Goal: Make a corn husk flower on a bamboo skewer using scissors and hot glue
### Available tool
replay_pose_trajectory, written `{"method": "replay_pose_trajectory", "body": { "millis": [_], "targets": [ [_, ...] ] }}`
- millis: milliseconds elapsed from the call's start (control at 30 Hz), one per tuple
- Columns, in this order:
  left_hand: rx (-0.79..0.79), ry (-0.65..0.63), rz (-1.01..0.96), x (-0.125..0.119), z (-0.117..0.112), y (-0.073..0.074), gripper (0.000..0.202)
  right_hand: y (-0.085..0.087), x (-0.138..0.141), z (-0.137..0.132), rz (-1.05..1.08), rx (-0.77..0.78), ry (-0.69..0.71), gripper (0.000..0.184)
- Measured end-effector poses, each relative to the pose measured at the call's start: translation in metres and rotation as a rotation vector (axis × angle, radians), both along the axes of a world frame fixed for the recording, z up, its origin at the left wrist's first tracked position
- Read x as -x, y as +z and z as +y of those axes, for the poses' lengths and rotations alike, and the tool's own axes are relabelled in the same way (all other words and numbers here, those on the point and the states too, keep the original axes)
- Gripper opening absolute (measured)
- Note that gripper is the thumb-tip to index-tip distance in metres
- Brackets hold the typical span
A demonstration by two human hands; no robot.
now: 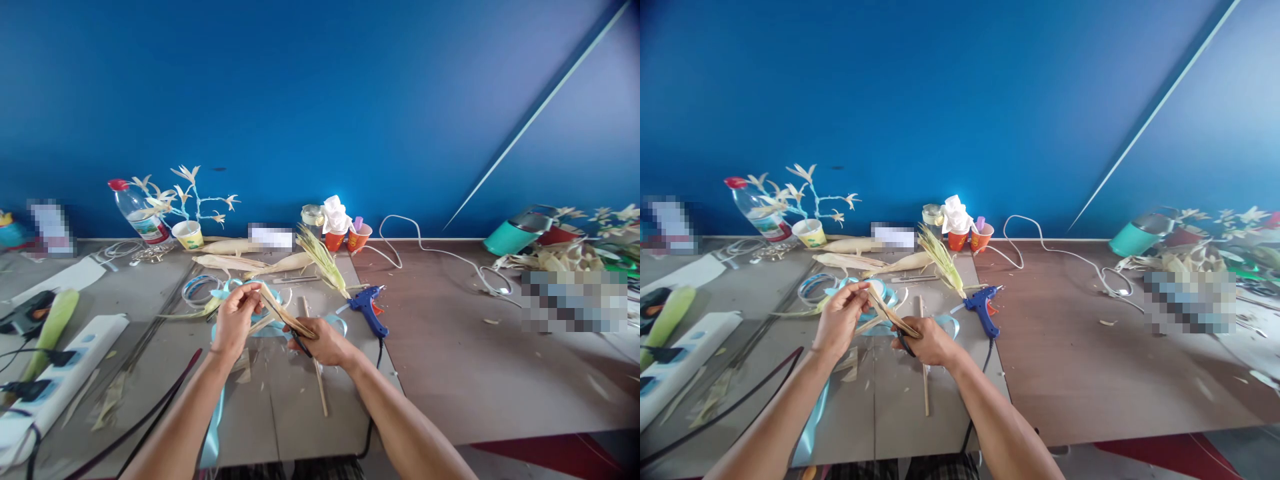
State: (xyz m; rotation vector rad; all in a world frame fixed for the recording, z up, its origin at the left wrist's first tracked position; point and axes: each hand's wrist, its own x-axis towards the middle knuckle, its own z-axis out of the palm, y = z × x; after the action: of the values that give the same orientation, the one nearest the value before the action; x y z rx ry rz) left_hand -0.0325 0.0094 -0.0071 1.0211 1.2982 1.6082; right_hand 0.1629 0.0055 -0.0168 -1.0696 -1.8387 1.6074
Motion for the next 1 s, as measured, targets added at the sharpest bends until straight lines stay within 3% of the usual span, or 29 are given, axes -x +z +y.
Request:
{"method": "replay_pose_trajectory", "body": {
  "millis": [533,1000],
  "targets": [
    [0.020,-0.002,0.030,-0.002,-0.002,0.004,0.032,0.006,0.002,-0.001,0.033,0.055,-0.013,0.023],
    [0.035,-0.025,0.026,-0.003,0.000,0.001,0.035,-0.001,0.001,0.001,0.005,-0.093,0.012,0.024]
  ]
}}
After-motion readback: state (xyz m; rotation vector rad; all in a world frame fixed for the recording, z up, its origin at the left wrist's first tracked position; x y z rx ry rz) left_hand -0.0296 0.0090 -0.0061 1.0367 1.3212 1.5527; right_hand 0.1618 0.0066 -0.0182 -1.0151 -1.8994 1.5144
